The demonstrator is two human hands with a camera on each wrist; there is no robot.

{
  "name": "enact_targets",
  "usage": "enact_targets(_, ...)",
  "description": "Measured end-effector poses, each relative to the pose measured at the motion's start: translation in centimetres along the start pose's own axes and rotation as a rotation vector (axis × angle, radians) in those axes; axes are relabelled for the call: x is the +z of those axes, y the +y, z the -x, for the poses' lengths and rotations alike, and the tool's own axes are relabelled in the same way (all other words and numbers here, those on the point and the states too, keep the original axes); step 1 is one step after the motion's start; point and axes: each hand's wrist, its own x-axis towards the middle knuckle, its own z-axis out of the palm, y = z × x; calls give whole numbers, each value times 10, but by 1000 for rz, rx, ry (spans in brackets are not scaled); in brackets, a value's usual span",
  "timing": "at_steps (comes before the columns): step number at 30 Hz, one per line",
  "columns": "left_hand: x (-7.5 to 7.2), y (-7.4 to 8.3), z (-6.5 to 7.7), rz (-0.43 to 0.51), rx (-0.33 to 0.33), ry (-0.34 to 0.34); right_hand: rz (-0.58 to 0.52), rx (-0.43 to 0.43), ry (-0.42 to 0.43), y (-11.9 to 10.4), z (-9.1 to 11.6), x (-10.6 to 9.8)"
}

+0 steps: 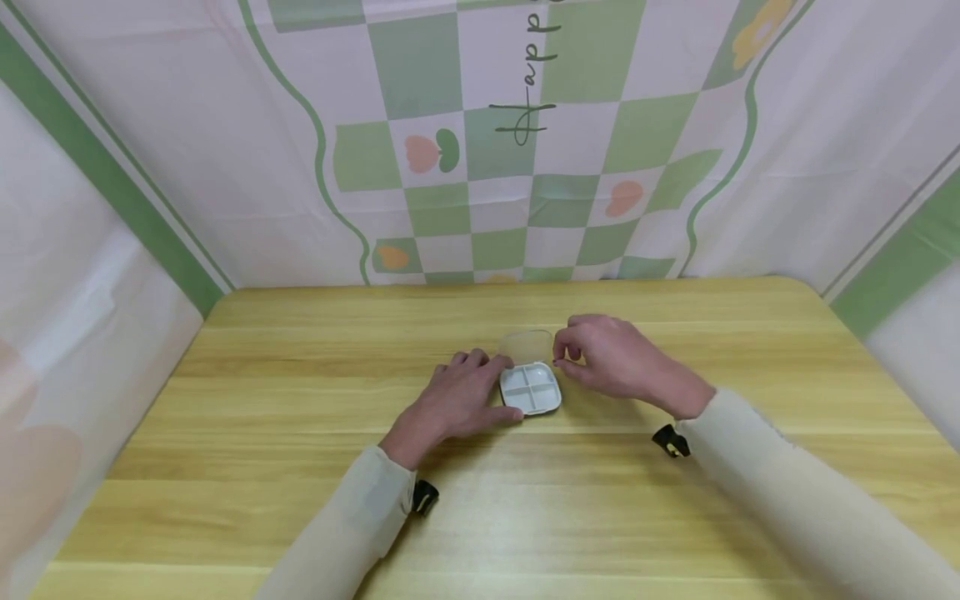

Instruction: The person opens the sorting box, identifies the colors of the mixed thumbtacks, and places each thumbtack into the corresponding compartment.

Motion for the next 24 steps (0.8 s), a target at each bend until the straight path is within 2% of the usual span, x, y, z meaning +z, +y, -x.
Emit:
enact_targets(14, -1, -1, 0, 2, 11, -6, -31, 58, -68, -5, -5, 11)
enact_targets(24, 0, -2, -1, -10, 4, -13, -36, 59, -60, -9, -7, 18)
